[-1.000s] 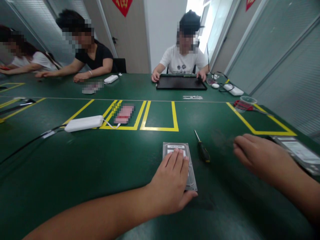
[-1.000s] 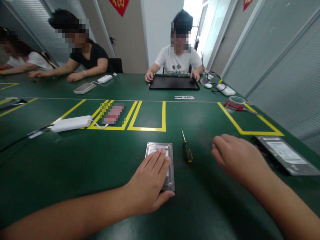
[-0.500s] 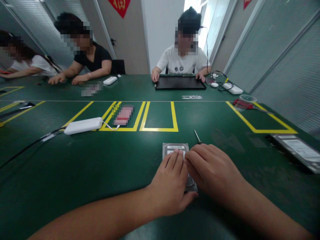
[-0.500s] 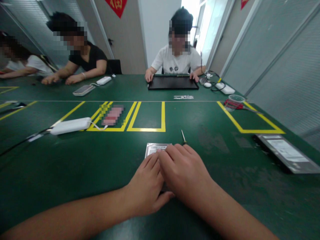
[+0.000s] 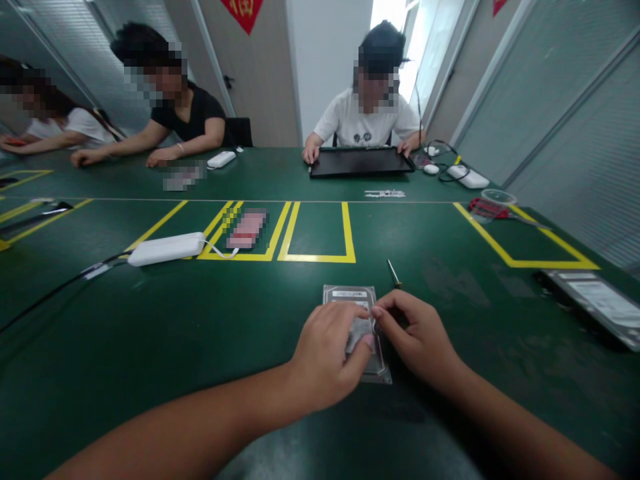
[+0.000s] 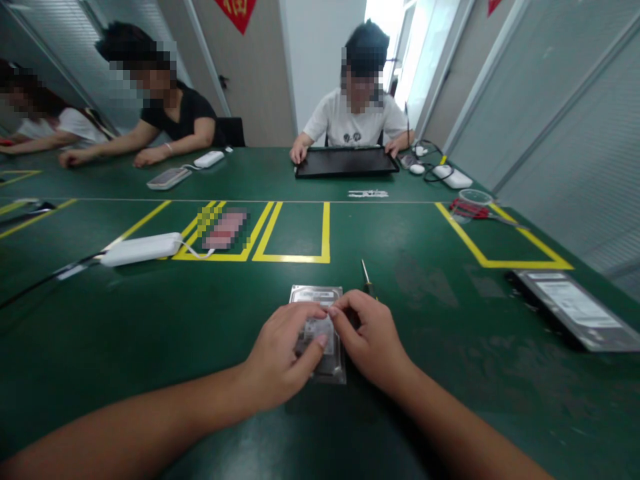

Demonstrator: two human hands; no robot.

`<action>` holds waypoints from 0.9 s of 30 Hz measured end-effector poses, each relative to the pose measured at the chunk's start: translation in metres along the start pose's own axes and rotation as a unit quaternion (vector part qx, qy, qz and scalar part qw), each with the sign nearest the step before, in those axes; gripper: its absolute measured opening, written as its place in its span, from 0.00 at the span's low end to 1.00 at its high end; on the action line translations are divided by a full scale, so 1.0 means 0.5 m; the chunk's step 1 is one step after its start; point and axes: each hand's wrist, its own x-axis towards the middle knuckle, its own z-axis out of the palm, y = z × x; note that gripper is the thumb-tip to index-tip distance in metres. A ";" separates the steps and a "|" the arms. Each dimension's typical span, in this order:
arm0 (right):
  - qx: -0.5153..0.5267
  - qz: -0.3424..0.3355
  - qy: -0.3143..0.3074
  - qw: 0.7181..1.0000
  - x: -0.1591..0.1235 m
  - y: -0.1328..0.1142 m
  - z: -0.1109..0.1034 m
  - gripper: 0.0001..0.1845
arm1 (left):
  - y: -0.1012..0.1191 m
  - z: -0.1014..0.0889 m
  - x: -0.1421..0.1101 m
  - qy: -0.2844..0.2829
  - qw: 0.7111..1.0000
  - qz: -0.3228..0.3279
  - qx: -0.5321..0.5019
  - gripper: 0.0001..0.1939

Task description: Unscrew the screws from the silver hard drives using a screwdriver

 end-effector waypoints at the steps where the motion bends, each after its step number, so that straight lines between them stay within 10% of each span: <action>1: 0.013 0.005 -0.008 1.000 0.000 0.000 0.003 0.12 | -0.003 0.001 0.002 0.023 1.000 0.002 -0.012 0.11; 16: 0.139 0.045 -0.059 0.987 -0.008 -0.002 0.011 0.14 | -0.018 0.003 0.014 0.135 0.988 0.033 -0.068 0.05; 27: 0.129 0.040 -0.054 0.989 -0.003 -0.009 0.008 0.15 | -0.027 0.007 0.013 0.118 0.990 0.059 -0.057 0.05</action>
